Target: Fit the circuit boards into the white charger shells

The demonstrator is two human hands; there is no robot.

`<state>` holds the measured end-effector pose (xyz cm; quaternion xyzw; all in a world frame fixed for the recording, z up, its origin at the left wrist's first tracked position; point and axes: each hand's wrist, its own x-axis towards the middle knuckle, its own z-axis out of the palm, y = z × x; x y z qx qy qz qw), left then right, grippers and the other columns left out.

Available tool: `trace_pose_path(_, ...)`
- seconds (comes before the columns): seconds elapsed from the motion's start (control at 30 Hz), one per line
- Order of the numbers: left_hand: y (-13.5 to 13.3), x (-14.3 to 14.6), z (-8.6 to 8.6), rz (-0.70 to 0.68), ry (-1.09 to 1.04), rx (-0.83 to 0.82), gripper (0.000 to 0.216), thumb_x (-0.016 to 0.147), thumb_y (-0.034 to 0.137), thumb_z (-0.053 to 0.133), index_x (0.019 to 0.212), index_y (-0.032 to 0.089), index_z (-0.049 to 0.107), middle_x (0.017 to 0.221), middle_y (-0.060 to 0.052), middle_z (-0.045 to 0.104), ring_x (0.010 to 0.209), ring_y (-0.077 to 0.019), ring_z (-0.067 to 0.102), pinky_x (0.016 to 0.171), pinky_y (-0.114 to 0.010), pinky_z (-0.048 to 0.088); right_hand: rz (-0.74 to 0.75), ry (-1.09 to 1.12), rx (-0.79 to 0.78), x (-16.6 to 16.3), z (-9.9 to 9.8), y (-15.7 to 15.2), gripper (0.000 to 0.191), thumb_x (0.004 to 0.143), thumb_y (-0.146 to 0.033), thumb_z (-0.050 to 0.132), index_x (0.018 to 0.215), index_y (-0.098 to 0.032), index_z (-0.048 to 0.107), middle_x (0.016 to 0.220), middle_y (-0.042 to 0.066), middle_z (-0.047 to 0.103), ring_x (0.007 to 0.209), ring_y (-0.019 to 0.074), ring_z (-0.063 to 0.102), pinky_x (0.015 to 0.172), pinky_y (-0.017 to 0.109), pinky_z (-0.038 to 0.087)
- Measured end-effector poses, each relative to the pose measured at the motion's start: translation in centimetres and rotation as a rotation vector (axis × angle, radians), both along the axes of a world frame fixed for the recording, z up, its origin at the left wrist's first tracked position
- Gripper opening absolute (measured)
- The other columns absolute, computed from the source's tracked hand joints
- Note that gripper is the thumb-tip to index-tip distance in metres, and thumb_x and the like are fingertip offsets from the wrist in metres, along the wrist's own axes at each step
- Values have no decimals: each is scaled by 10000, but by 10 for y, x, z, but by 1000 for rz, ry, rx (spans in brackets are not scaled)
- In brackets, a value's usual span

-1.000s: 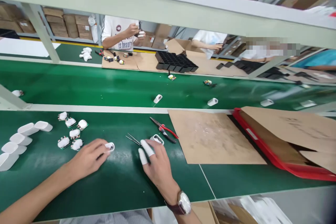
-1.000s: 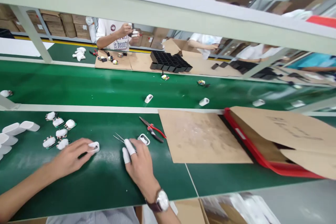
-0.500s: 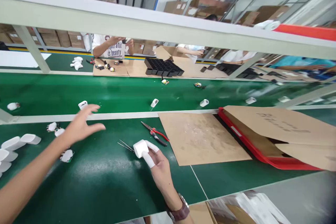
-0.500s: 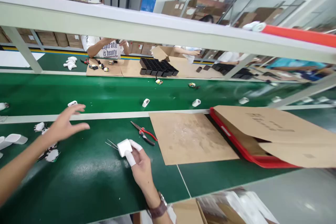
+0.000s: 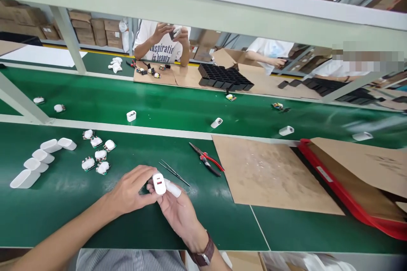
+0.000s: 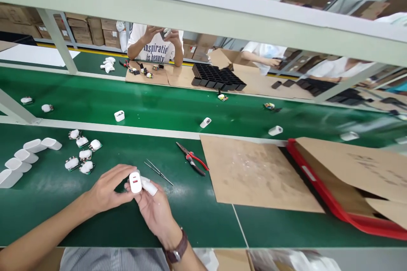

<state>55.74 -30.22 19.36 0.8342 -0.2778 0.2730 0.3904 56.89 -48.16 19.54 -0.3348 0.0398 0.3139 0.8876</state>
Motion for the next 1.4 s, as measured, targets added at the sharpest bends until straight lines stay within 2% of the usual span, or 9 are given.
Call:
trace_pose_path(0.27, -3, -1, -1, 20, -83, 1, 612, 856, 123, 777, 1420, 90, 542, 1152, -179, 732, 1078, -301, 725, 914, -450, 655, 6, -2, -12, -2, -4, 1, 297, 843, -366, 832, 1048, -152, 809, 979, 83, 803, 975, 259, 745, 1019, 415, 540)
trace_pose_path(0.47, -5, -2, 0, 77, -79, 41, 534, 812, 74, 751, 1321, 107, 592, 1098, -151, 734, 1005, -282, 723, 868, -428, 660, 9, 61, -7, -1, -10, 3, 298, 859, -379, 811, 1038, -142, 799, 993, 94, 800, 977, 263, 746, 996, 416, 557)
trace_pose_path(0.83, -7, -3, -6, 205, -120, 149, 489, 848, 147, 749, 1303, 117, 571, 1006, -136, 748, 910, -270, 733, 773, -393, 651, 34, 116, -7, -1, -16, 6, 280, 861, -402, 785, 993, -155, 781, 996, 102, 790, 1063, 281, 719, 999, 438, 571)
trace_pose_path(1.4, -9, -3, -6, 254, -130, 156, 455, 843, 174, 732, 1271, 137, 584, 962, -121, 752, 851, -268, 740, 756, -390, 647, 66, 130, -34, -1, -21, 8, 271, 861, -413, 741, 974, -168, 760, 1022, 99, 782, 1091, 281, 708, 1008, 431, 575)
